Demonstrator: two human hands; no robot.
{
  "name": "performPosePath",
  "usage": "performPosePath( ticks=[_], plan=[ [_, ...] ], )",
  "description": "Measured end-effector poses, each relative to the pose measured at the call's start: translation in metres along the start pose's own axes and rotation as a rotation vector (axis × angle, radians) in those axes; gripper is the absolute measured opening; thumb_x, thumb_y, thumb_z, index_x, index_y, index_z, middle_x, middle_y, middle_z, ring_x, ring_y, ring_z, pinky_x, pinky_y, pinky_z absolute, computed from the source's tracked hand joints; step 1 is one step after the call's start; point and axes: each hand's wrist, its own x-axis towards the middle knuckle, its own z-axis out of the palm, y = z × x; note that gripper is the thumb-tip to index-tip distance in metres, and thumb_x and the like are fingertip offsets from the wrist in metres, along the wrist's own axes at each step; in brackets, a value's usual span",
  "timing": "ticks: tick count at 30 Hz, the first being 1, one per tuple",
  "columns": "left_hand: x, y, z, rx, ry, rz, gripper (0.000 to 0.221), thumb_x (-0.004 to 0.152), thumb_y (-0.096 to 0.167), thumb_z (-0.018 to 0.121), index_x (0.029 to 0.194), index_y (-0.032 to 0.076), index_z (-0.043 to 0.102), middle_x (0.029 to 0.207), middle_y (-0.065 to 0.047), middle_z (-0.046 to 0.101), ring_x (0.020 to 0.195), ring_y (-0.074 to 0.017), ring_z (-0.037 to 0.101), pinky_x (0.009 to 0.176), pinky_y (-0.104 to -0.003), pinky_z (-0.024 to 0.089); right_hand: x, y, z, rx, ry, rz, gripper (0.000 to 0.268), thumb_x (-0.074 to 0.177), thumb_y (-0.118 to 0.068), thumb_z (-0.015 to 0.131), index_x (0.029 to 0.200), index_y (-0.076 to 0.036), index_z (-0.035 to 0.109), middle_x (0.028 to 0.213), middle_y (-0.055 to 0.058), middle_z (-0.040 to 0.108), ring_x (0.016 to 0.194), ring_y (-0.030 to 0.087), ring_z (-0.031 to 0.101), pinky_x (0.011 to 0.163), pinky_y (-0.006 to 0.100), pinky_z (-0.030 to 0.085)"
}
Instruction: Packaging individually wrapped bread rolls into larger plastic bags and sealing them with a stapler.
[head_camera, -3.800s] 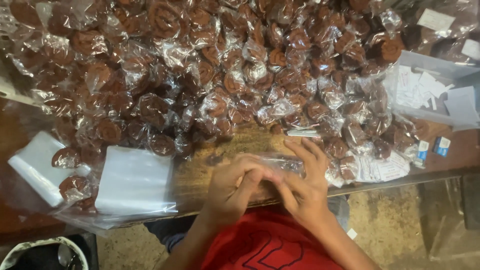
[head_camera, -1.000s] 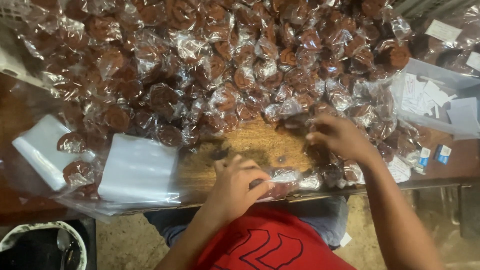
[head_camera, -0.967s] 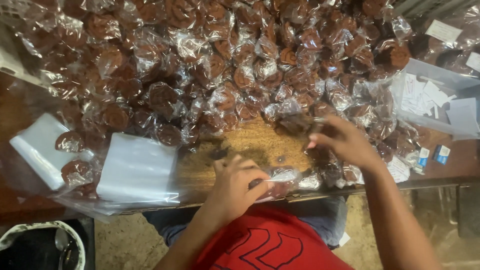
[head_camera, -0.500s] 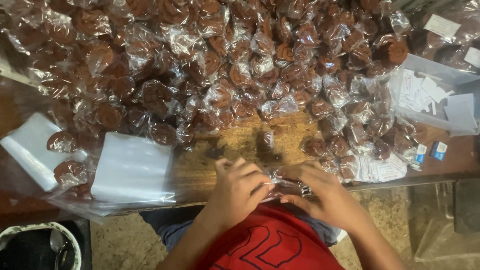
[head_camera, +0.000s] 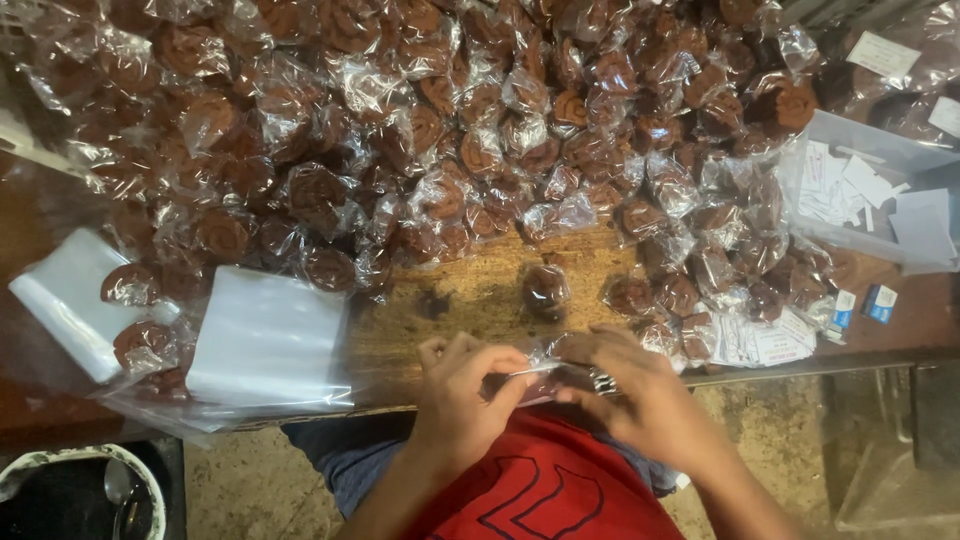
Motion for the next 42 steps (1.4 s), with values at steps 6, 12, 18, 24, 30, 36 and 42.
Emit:
performPosePath(
  ticks=[6, 12, 18, 24, 30, 36, 42],
  plan=[
    [0.005, 0.006, -0.003, -0.127, -0.044, -0.074, 0.024, 0.077, 0.016, 0.086, 0.087, 0.014, 0.065, 0.083, 0.005, 0.075, 0.077, -0.0127, 0.065, 0.093, -0.037, 0.030, 0.007, -0.020, 0.012, 0.045, 0.021, -0.038, 0.035, 0.083, -0.002, 0.074, 0.115, 0.000, 0.060, 0.109, 0.012, 0.071, 0.115, 0.032, 0.064, 0.104, 0.046, 0.050],
    [0.002, -0.002, -0.007, -0.294, -0.112, -0.174, 0.018, 0.081, 0.023, 0.083, 0.088, 0.018, 0.068, 0.083, 0.003, 0.067, 0.080, -0.0144, 0.056, 0.080, -0.031, 0.041, 0.005, -0.007, 0.028, 0.027, 0.210, -0.104, 0.024, 0.076, -0.002, 0.080, 0.097, -0.002, 0.070, 0.098, 0.010, 0.076, 0.089, 0.024, 0.074, 0.089, 0.038, 0.057],
    [-0.011, -0.034, 0.031, -0.733, -0.189, -0.400, 0.079, 0.066, 0.022, 0.090, 0.131, 0.001, 0.049, 0.126, -0.016, 0.067, 0.111, -0.0264, 0.070, 0.098, -0.036, 0.060, -0.004, 0.018, 0.024, 0.398, 0.293, -0.018, 0.037, 0.084, -0.022, 0.076, 0.117, -0.016, 0.063, 0.121, 0.006, 0.071, 0.117, 0.023, 0.068, 0.108, 0.042, 0.057],
    [-0.018, -0.073, 0.028, -1.190, 0.409, -0.956, 0.027, 0.077, 0.006, 0.077, 0.102, 0.004, 0.070, 0.081, -0.008, 0.071, 0.068, -0.0261, 0.070, 0.058, -0.040, 0.057, 0.008, 0.070, 0.005, -0.112, -0.075, 0.482, 0.009, 0.084, -0.001, 0.061, 0.083, -0.009, 0.062, 0.087, 0.003, 0.059, 0.080, 0.015, 0.060, 0.074, 0.024, 0.057],
    [-0.018, -0.100, 0.005, -1.290, 0.477, -1.031, 0.061, 0.068, 0.003, 0.076, 0.126, 0.009, 0.058, 0.098, -0.012, 0.069, 0.082, -0.0303, 0.067, 0.075, -0.046, 0.057, 0.050, 0.089, 0.073, -0.187, -0.029, 0.279, 0.027, 0.094, -0.017, 0.066, 0.112, 0.004, 0.067, 0.118, 0.019, 0.060, 0.084, 0.028, 0.068, 0.084, 0.033, 0.065],
    [-0.003, -0.058, 0.005, -1.130, 0.459, -0.950, 0.027, 0.085, 0.007, 0.070, 0.112, 0.004, 0.066, 0.092, -0.008, 0.070, 0.080, -0.0263, 0.069, 0.068, -0.036, 0.057, 0.055, 0.065, 0.065, -0.077, 0.427, 0.177, 0.045, 0.099, -0.045, 0.051, 0.107, -0.003, 0.068, 0.082, 0.006, 0.064, 0.071, 0.017, 0.060, 0.063, 0.028, 0.052],
    [0.030, -0.016, 0.016, -1.003, 0.281, -1.048, 0.039, 0.086, 0.008, 0.067, 0.124, 0.003, 0.063, 0.107, -0.015, 0.072, 0.087, -0.0337, 0.073, 0.069, -0.041, 0.058, 0.029, 0.027, 0.039, 0.755, -0.130, 0.780, 0.111, 0.073, -0.031, 0.078, 0.157, -0.024, 0.007, 0.166, 0.009, 0.006, 0.123, 0.041, 0.066, 0.069, 0.035, 0.070]
  ],
)
